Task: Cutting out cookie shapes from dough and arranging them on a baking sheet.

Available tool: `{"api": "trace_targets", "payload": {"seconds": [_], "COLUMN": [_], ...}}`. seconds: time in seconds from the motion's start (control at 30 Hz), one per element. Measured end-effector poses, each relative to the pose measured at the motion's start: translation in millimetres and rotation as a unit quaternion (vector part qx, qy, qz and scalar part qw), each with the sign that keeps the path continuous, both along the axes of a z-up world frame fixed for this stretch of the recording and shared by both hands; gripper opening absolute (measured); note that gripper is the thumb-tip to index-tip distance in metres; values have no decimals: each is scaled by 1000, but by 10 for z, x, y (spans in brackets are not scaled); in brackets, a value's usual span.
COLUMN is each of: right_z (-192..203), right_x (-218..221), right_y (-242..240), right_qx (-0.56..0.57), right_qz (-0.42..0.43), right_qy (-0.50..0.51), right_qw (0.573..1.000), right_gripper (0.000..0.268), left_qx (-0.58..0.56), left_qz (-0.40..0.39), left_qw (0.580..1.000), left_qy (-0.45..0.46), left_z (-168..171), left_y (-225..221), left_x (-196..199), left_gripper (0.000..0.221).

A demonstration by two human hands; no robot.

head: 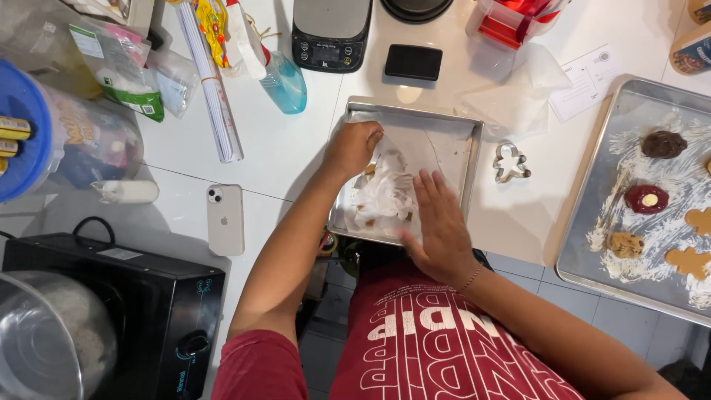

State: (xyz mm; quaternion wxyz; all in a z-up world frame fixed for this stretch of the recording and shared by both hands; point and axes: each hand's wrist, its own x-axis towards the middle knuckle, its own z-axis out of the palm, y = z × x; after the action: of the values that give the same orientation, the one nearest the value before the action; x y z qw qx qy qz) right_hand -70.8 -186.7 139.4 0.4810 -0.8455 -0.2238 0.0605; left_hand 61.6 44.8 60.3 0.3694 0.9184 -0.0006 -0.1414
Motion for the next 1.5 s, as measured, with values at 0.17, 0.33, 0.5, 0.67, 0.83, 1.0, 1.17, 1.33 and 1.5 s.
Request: {"api": "trace_targets", "payload": {"seconds": [0.17,0.33,0.5,0.67,0.83,1.0,1.17,1.33,1.5], "right_z": [-670,-693,-904,-1186,-1197,-868,-808,-389,10], "right_x": [1,8,244,427,862,1076,1168,1148,937], "right_y": [-10,-44,239,385,-139,-392,-707,-587,-584], "right_qx": [-410,-350,-196,-147,-90,-153,-365,-245,17], "right_qz": [183,186,-7,-85,-248,-248,-183,-155,82], "right_qy": [-89,-120,-254,78,174,132,78,86,15], "right_qw": [889,910,947,982,949,948,910,953,996], "right_gripper": [110,90,31,17,17,10,16,13,7], "left_qx": [-5,8,16,6,30,71,73,37,-86], "left_qz": [-5,-12,-12,-14,-14,-15,-13,-8,-30], "left_qw": [1000,1000,999,999,999,997,997,999,994], "left_qy": [-13,-27,-32,-45,-23,-4,5,-6,-66], "left_z": [-42,99,146,92,-48,-54,-102,34,231], "left_y": [-38,-44,-27,-7,7,-73,-85,-88,-232], "left_x": [33,-52,-66,13,64,129,228,132,-484], "left_gripper": [20,20,21,20,20,22,24,23,19]}}
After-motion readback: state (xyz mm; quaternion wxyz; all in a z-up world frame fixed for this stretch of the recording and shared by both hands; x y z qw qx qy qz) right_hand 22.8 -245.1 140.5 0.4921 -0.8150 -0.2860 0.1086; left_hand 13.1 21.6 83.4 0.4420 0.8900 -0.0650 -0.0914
